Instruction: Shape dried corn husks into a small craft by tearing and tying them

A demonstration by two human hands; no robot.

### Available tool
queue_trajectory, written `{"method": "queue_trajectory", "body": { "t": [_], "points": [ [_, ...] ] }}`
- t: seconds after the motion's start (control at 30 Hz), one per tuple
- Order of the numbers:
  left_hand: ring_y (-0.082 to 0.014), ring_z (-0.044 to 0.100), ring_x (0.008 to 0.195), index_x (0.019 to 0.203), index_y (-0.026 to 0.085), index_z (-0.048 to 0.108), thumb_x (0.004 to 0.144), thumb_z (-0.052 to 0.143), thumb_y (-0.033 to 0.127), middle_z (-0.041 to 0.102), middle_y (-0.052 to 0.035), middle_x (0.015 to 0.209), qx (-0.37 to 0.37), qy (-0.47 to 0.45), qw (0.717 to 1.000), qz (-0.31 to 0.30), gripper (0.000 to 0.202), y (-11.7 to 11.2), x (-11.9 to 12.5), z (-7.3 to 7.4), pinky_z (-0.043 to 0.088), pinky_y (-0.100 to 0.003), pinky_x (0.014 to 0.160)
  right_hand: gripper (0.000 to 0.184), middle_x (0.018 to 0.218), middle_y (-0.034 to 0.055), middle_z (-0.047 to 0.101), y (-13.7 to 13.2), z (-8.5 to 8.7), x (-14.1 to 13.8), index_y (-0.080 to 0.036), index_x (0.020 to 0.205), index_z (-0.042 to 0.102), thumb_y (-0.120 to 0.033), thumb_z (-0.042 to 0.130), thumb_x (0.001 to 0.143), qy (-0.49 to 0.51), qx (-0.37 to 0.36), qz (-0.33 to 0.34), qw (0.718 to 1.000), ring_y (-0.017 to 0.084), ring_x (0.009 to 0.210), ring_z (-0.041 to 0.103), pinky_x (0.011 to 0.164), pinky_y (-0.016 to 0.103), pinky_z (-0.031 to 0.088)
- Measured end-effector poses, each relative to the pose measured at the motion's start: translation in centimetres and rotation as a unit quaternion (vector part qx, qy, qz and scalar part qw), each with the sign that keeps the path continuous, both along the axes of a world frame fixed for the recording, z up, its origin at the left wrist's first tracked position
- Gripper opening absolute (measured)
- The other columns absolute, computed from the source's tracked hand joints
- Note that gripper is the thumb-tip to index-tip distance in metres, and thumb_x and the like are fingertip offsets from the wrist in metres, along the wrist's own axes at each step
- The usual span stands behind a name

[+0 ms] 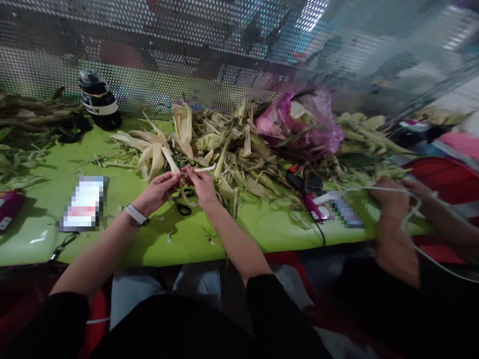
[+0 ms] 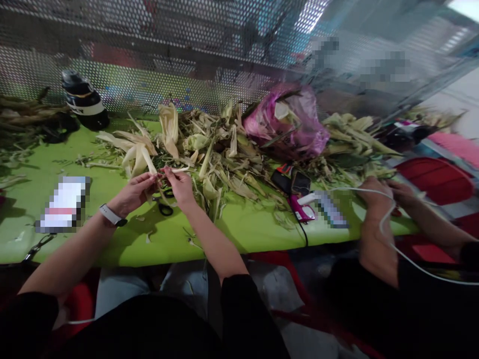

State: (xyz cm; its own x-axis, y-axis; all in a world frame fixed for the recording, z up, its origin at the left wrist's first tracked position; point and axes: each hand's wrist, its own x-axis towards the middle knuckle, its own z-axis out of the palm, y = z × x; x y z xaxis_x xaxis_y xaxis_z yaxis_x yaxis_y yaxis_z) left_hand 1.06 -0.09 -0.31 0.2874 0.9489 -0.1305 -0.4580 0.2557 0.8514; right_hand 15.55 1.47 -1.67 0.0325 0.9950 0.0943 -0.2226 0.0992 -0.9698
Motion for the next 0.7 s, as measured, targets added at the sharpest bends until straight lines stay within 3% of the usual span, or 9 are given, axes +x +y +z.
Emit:
{"method": "queue_trajectory", "body": {
  "t": [0.27,0.43,0.57,0.7],
  "points": [
    [-0.0091,0.066,0.073,0.086,0.016,0.076,0.064,0.087,0.025,0.074,-0.0039,0.087,0.021,0.0,0.999,-0.041,0.026,-0.2,-0.1,0.0,0.052,-0.018,0.07,0.039,0.061,-0.0025,0.059,0.0,0.1,-0.2,-0.019,0.075,0.073,-0.058,0.069,0.071,0.012,-0.024,0.003,1.0,0.01,0.055,0.053,0.055,0.026,0.043],
    [-0.0092,0.066,0.071,0.087,0.014,0.075,0.069,0.083,0.023,0.074,-0.0043,0.083,0.001,0.0,1.0,-0.013,0.022,-0.3,0.5,-0.3,0.05,-0.016,0.064,0.041,0.055,-0.0031,0.055,0.9,0.0,0.7,-0.018,0.073,0.072,-0.058,0.068,0.073,0.007,-0.023,-0.015,1.0,0.008,0.049,0.048,0.05,0.024,0.039],
    [-0.008,0.064,0.064,0.09,0.014,0.075,0.072,0.081,0.022,0.073,-0.0037,0.077,-0.03,0.027,0.998,-0.037,0.022,-0.1,0.5,-0.4,0.047,-0.015,0.053,0.041,0.046,-0.0064,0.044,1.8,0.1,1.7,-0.017,0.069,0.07,-0.058,0.068,0.074,0.013,-0.038,-0.056,0.998,0.006,0.041,0.035,0.043,0.024,0.03],
    [-0.007,0.061,0.059,0.092,0.015,0.073,0.075,0.078,0.023,0.073,-0.003,0.078,-0.026,0.047,0.998,-0.025,0.02,0.3,0.3,-0.6,0.044,-0.015,0.048,0.039,0.048,-0.0073,0.042,2.3,0.1,2.3,-0.018,0.072,0.069,-0.056,0.068,0.076,0.036,-0.028,-0.036,0.998,0.006,0.041,0.035,0.042,0.023,0.029]
  ]
}}
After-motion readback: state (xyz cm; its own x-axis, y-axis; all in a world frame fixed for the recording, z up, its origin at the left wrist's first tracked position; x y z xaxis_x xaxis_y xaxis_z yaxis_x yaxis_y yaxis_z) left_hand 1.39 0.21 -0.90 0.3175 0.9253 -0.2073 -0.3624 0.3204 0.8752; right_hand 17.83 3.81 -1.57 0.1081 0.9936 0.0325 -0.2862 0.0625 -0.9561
